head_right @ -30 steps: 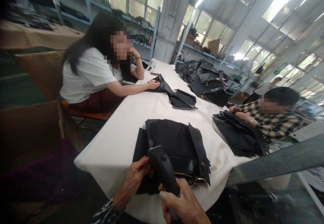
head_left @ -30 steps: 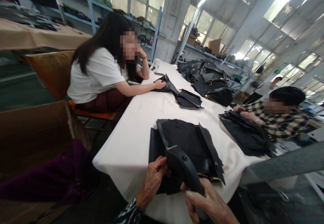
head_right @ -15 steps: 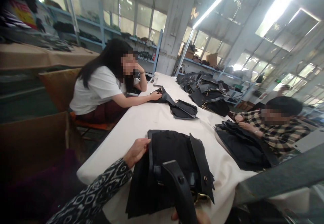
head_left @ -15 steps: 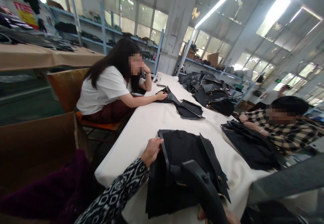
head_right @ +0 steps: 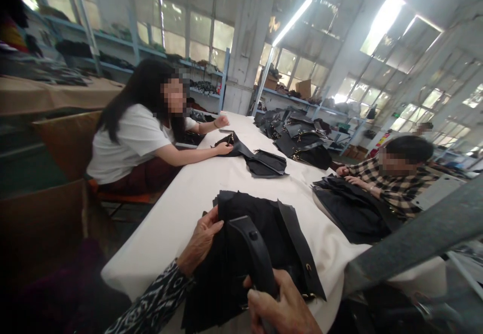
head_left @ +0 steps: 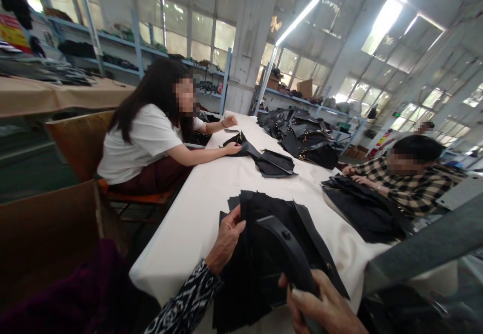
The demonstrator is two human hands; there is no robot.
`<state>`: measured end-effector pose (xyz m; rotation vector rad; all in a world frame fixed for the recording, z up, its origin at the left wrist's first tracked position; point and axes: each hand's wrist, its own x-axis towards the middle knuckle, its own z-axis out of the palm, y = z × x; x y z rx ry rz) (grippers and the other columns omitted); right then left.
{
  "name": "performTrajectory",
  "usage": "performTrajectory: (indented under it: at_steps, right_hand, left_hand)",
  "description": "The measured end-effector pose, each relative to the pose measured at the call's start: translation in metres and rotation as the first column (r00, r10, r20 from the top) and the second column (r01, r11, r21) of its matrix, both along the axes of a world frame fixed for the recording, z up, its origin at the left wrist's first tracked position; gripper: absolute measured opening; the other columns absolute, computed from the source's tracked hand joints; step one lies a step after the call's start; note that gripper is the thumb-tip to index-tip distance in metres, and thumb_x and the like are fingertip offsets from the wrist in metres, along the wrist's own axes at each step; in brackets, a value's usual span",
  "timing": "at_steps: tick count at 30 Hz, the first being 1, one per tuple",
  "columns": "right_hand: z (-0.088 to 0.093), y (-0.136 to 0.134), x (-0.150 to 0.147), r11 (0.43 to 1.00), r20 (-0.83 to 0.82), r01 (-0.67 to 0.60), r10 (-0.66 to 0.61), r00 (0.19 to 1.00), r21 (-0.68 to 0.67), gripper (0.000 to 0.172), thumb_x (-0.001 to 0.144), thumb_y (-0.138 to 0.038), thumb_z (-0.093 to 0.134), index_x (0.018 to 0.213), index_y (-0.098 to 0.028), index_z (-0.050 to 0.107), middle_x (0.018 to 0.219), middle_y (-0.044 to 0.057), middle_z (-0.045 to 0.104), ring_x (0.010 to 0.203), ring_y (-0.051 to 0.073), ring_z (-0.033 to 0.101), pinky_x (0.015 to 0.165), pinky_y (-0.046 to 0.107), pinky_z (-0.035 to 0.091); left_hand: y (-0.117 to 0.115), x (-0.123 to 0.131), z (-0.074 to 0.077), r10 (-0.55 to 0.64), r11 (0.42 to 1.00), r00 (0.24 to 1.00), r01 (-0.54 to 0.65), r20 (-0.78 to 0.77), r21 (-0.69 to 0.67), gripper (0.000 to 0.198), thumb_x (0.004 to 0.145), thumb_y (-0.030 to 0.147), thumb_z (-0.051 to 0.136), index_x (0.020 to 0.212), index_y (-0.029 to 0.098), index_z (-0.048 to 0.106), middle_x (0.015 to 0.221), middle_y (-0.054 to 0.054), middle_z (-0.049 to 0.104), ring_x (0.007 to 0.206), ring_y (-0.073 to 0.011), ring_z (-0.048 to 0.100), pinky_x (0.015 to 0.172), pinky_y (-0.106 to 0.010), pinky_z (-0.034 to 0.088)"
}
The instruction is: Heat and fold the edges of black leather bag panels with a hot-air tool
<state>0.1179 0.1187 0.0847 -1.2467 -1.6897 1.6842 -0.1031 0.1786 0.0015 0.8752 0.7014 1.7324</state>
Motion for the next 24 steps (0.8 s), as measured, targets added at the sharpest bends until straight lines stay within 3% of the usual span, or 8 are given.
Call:
performTrajectory:
  at_steps: [4,8,11,14,17,21,24]
  right_hand:
    - [0.003,0.019,-0.027,0.995,-0.169,-0.099,0.094,0.981,-0.02,0.045,0.078,-0.051,0.064,0.099,-0.014,0.05,0.057,-0.005,0.049,0.04,0.008,0.045,0.04,0.022,0.04]
    - [0.007,0.031,-0.046,0.992,-0.167,-0.122,0.115,0.979,-0.033,0.044,0.076,-0.05,0.066,0.094,-0.013,0.051,0.057,-0.005,0.05,0.04,0.008,0.046,0.039,0.021,0.042]
    - [0.011,0.036,-0.054,0.996,-0.141,-0.084,0.082,0.987,-0.008,0.041,0.076,-0.048,0.065,0.092,-0.012,0.052,0.056,-0.005,0.05,0.04,0.007,0.045,0.039,0.02,0.041]
    - [0.014,0.037,-0.057,0.999,-0.13,-0.035,0.037,0.991,0.021,0.039,0.077,-0.046,0.065,0.093,-0.013,0.052,0.057,-0.005,0.051,0.041,0.007,0.046,0.039,0.019,0.041]
    - [0.012,0.035,-0.054,0.997,-0.097,-0.072,0.072,0.993,0.001,0.041,0.076,-0.049,0.065,0.093,-0.013,0.053,0.056,-0.005,0.051,0.04,0.008,0.046,0.038,0.019,0.041]
    - [0.008,0.03,-0.049,0.993,-0.07,-0.113,0.11,0.991,-0.042,0.048,0.069,-0.054,0.067,0.091,-0.014,0.053,0.051,-0.005,0.05,0.036,0.009,0.045,0.035,0.02,0.039]
    - [0.01,0.032,-0.049,0.997,-0.077,-0.066,0.063,0.995,-0.039,0.046,0.071,-0.052,0.067,0.092,-0.014,0.053,0.054,-0.005,0.051,0.038,0.009,0.046,0.037,0.02,0.04]
  left_hand:
    - [-0.007,-0.002,0.002,-0.027,0.999,1.0,0.027,-0.007,0.037,0.051,0.083,0.015,0.059,0.133,0.021,0.049,0.129,-0.006,0.06,0.119,-0.0236,0.054,0.103,-0.035,0.041]
    - [-0.01,-0.004,0.0,-0.015,0.997,0.998,0.02,-0.063,0.081,0.048,0.084,0.013,0.057,0.131,0.021,0.052,0.13,-0.004,0.06,0.12,-0.0218,0.052,0.107,-0.032,0.035]
    - [-0.011,-0.003,-0.001,-0.041,0.992,0.996,0.05,-0.081,0.111,0.049,0.086,0.015,0.057,0.134,0.02,0.049,0.129,-0.005,0.06,0.118,-0.023,0.053,0.101,-0.031,0.039]
    - [-0.012,0.0,-0.001,-0.057,0.986,0.998,0.061,-0.029,0.153,0.048,0.086,0.015,0.056,0.133,0.019,0.049,0.127,-0.006,0.061,0.115,-0.0241,0.055,0.095,-0.031,0.043]
    - [-0.012,0.001,-0.001,-0.069,0.984,0.998,0.067,0.009,0.164,0.044,0.084,0.012,0.055,0.127,0.019,0.055,0.125,-0.006,0.062,0.115,-0.0237,0.055,0.097,-0.03,0.042]
    - [-0.012,0.0,-0.004,-0.097,0.989,0.995,0.099,-0.021,0.113,0.037,0.081,0.01,0.058,0.117,0.02,0.062,0.122,-0.004,0.065,0.117,-0.0233,0.055,0.103,-0.031,0.037]
    - [-0.014,0.0,-0.003,-0.118,0.988,0.992,0.122,-0.041,0.096,0.039,0.084,0.015,0.06,0.123,0.02,0.059,0.124,-0.005,0.063,0.117,-0.0233,0.054,0.101,-0.031,0.038]
